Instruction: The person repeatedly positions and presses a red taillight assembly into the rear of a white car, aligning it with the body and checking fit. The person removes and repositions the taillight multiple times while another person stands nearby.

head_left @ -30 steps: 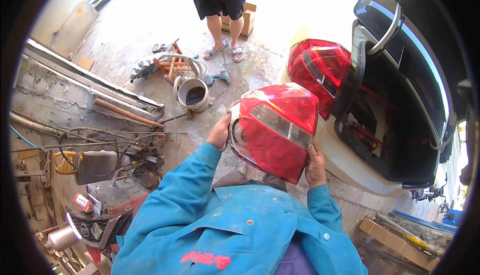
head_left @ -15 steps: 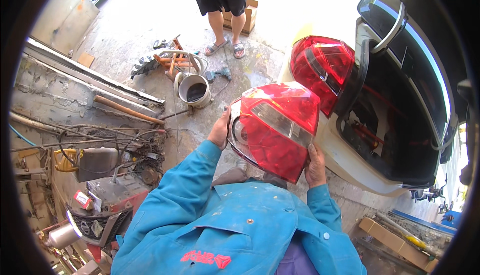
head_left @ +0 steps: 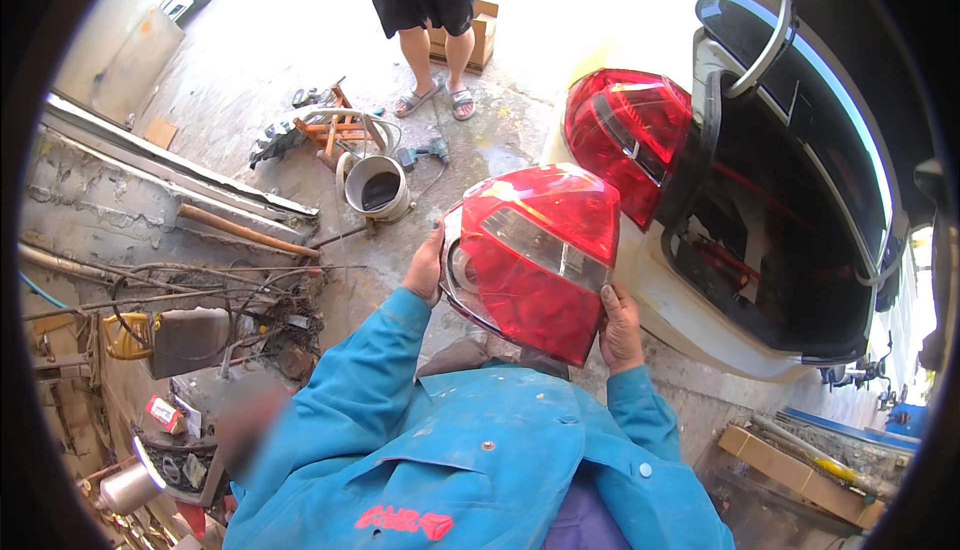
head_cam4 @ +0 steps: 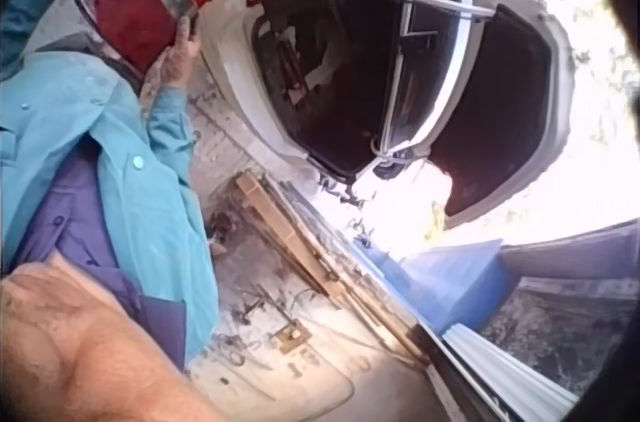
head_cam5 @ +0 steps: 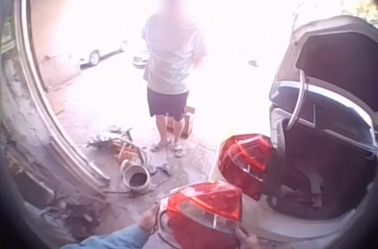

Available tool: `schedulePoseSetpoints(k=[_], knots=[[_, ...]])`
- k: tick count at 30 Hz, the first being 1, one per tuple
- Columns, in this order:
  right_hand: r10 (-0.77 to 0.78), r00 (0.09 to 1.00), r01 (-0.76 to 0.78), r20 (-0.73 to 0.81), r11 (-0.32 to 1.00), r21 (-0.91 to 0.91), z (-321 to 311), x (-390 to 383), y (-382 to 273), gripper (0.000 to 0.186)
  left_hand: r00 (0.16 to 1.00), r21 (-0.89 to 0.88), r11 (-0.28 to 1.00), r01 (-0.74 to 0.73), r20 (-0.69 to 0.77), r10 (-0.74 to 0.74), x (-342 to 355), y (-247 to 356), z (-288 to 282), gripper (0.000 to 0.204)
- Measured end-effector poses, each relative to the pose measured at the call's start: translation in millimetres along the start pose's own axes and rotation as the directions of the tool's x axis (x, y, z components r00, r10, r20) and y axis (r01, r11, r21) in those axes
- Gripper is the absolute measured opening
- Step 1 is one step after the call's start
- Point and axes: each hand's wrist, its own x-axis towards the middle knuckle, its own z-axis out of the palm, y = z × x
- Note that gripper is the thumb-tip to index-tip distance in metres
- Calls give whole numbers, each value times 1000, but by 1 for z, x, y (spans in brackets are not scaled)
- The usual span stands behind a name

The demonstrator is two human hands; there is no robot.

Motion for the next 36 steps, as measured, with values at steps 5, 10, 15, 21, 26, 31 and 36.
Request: schedulePoseSetpoints(k=[5,10,15,21,26,31,36], knots=[[-26,1000,26,14,1000,8,-2,-2,2,56,999,0,1000,0,47,0,4,-10,-11,72],[-52,999,52,15,998,27,3,-8,1,58,996,-26,999,24,81,-22,3,-15,-16,69],[-15,1000,15,4,1000,5,-10,-12,1,55,999,10,1000,25,34,-25,7,-26,-15,68],[-55,998,54,-27,997,-60,-4,-21,-7,58,998,-20,999,26,49,-25,3,-42,-7,73],[-87,996,85,-17,993,-79,1,-28,-15,60,996,8,998,-58,66,58,1,-35,-1,75],[-88,996,85,-20,988,-130,2,-33,-17,63,987,65,989,-135,101,128,-4,-33,4,75],[-98,995,97,6,971,-217,6,-35,-23,65,978,119,978,-169,144,151,1,-35,0,75]])
